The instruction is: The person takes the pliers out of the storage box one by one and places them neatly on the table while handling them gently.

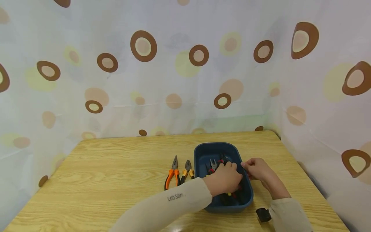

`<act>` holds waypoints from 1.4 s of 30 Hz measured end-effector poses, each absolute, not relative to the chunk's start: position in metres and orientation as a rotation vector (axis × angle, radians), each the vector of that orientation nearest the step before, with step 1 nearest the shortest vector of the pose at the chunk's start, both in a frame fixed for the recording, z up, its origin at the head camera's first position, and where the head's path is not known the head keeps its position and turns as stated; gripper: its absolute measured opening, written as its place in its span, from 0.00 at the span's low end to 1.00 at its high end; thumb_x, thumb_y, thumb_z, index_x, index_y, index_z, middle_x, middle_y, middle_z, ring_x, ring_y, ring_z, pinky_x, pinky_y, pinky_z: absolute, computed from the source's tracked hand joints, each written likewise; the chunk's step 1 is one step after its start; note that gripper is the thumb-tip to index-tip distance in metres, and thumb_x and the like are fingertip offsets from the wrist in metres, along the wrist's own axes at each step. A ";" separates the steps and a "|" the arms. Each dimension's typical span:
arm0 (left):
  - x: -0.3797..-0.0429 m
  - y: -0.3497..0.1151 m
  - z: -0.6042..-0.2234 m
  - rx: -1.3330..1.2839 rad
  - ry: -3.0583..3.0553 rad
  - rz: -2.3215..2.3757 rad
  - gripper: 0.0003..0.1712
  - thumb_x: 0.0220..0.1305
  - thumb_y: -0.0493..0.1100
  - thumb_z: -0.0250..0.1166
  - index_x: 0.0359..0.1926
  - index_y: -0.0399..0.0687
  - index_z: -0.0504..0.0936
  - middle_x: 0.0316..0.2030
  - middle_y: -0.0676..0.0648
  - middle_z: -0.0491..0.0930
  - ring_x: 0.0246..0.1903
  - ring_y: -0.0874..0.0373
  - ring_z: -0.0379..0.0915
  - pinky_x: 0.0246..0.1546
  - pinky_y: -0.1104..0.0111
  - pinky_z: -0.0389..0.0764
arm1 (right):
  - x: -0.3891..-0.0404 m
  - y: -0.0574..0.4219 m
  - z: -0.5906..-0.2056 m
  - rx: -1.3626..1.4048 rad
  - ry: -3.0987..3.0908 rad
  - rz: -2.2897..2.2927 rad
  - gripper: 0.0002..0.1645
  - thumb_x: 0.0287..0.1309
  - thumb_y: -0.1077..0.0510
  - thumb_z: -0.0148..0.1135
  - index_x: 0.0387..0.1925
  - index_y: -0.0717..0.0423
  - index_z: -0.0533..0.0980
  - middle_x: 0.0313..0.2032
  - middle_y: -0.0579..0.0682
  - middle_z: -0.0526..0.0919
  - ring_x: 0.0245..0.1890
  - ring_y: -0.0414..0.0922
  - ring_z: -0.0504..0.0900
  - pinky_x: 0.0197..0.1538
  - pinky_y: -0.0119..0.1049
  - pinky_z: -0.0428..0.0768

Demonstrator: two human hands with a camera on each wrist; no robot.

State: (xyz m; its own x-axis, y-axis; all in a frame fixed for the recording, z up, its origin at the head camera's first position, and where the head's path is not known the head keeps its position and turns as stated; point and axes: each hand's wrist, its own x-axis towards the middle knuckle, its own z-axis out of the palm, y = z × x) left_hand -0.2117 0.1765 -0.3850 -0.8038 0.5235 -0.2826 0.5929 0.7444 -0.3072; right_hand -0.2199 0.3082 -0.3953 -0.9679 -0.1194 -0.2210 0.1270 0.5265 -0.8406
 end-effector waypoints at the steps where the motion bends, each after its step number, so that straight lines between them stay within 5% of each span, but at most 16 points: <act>1: -0.212 0.175 -0.386 0.903 2.763 -0.588 0.19 0.60 0.61 0.49 0.52 0.72 0.70 0.48 0.58 0.63 0.46 0.62 0.59 0.47 0.67 0.67 | -0.220 0.308 -0.395 0.010 2.515 -1.418 0.21 0.63 0.53 0.46 0.38 0.73 0.67 0.26 0.53 0.72 0.25 0.43 0.74 0.31 0.37 0.76; 17: -0.217 0.165 -0.392 0.961 2.666 -0.514 0.23 0.60 0.65 0.41 0.58 0.88 0.55 0.57 0.61 0.54 0.56 0.62 0.50 0.52 0.56 0.62 | -0.220 0.308 -0.395 0.020 2.528 -1.388 0.23 0.63 0.53 0.46 0.40 0.74 0.66 0.27 0.54 0.71 0.26 0.44 0.74 0.32 0.37 0.76; 29: -0.228 0.151 -0.389 0.984 2.747 -0.432 0.26 0.63 0.50 0.51 0.61 0.74 0.58 0.59 0.55 0.53 0.56 0.62 0.52 0.38 0.72 0.72 | -0.220 0.307 -0.396 0.023 2.510 -1.412 0.22 0.63 0.53 0.46 0.39 0.74 0.67 0.26 0.53 0.73 0.26 0.43 0.75 0.32 0.37 0.77; 42: -0.229 0.144 -0.380 0.707 2.925 -0.115 0.04 0.56 0.49 0.61 0.31 0.58 0.80 0.31 0.54 0.77 0.30 0.60 0.73 0.30 0.69 0.75 | -0.219 0.307 -0.396 0.014 2.532 -1.402 0.23 0.63 0.52 0.47 0.39 0.74 0.67 0.26 0.52 0.72 0.26 0.43 0.74 0.32 0.37 0.76</act>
State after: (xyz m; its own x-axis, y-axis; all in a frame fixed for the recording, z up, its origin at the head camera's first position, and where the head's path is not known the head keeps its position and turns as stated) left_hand -0.2288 0.1445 -0.3805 -0.8818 0.4491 -0.1439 0.4591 0.8873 -0.0436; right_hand -0.2188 0.3068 -0.3956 -0.9695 -0.1106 -0.2187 0.1266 0.5378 -0.8335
